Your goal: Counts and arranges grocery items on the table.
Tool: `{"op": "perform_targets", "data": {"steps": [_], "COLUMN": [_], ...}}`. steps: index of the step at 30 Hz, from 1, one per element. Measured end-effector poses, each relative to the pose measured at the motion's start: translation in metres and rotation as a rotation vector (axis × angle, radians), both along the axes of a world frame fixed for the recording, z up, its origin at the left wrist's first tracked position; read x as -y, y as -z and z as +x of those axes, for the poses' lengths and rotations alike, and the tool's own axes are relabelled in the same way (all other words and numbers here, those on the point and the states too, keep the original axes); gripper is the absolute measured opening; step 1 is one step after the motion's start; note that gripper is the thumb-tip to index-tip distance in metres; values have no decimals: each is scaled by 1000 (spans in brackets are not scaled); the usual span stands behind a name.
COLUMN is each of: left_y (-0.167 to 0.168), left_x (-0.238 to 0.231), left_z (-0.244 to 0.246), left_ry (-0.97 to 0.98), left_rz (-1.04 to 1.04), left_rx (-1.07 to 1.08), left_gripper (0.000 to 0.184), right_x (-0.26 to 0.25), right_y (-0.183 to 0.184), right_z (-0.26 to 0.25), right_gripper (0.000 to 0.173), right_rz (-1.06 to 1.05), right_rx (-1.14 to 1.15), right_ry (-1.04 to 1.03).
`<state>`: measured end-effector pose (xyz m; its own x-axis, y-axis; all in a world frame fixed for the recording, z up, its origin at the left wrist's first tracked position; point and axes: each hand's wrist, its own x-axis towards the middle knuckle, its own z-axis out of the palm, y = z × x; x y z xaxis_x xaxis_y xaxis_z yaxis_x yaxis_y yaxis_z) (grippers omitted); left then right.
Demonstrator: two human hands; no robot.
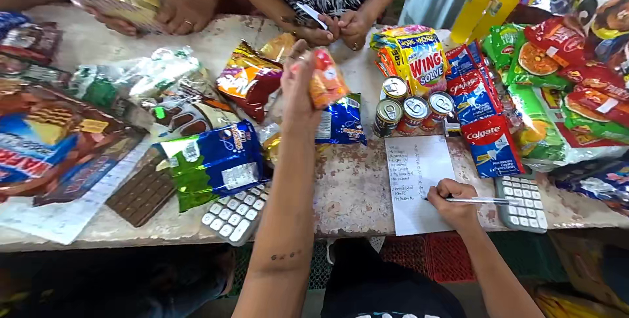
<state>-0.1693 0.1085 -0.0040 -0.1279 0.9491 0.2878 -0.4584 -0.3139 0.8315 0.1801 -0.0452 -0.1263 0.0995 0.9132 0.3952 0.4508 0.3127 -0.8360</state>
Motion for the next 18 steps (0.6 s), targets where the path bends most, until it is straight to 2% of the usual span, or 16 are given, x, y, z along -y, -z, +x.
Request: {"op": "perform_targets", "data": {"steps": [2,5,9,14,18], "left_y": [-5,-7,0,19,0], "left_x": [-6,-21,-43,-48,-38], "left_z": [21,47,74,85,66], "left_ry": [-144,-264,-373,-296,-84], "left_rz": [-16,69,40,-61,-123], "left_rx": [-68,-234,-527,-737,-903], "left_gripper": [62,77,79,78,82], "right_x": [-1,-4,-4,-5,-4], "right_y": [-2,3,16,30,36], "right_z": [4,9,13,18,24], "right_gripper": [30,27,29,30,29], "right_rz": [-32,-88,-78,-74,-77], "right_rx": [-84,-157,-160,-129,-190], "right_ry": [10,25,8,2,-5]}}
